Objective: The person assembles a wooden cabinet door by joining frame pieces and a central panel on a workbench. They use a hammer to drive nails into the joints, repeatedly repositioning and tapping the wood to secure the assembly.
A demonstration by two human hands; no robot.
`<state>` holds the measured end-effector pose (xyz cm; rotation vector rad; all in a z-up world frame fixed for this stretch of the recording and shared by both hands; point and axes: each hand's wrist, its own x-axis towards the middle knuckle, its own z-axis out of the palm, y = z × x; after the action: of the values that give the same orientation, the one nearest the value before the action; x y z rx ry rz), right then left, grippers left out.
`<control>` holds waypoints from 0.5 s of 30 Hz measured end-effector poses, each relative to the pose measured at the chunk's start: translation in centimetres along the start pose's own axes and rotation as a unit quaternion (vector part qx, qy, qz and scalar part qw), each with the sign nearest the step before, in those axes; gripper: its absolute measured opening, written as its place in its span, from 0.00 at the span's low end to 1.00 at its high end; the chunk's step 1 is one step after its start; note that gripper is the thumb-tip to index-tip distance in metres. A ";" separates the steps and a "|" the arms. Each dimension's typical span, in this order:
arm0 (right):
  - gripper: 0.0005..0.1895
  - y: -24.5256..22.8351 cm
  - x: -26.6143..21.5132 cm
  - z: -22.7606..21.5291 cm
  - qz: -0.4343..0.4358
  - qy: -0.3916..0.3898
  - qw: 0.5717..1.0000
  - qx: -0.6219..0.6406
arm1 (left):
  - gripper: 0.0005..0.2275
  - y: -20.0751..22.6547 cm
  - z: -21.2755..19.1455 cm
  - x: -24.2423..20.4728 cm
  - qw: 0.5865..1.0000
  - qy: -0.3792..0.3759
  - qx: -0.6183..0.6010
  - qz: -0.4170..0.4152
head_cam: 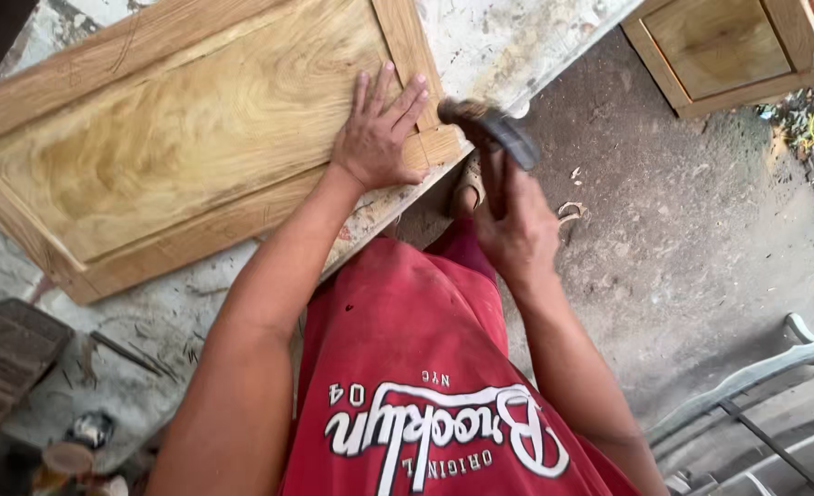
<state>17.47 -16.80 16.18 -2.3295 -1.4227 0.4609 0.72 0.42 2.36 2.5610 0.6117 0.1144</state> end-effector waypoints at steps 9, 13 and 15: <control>0.40 1.0 -3.0 2.0 0.006 0.046 0.999 0.019 | 0.50 0.5 1.2 -1.6 1.000 -0.016 -0.027 -0.005; 0.42 0.5 2.1 2.0 0.081 -0.122 0.989 -0.024 | 0.50 -1.0 -1.3 3.0 0.999 -0.042 -0.022 -0.025; 0.44 0.5 3.4 2.8 0.086 -0.103 0.991 -0.015 | 0.47 -1.9 -1.8 3.2 0.997 -0.057 -0.026 -0.054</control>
<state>18.11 -13.59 13.22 -2.5007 -1.3289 0.7531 2.50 4.10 2.91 2.4584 0.6921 -0.0522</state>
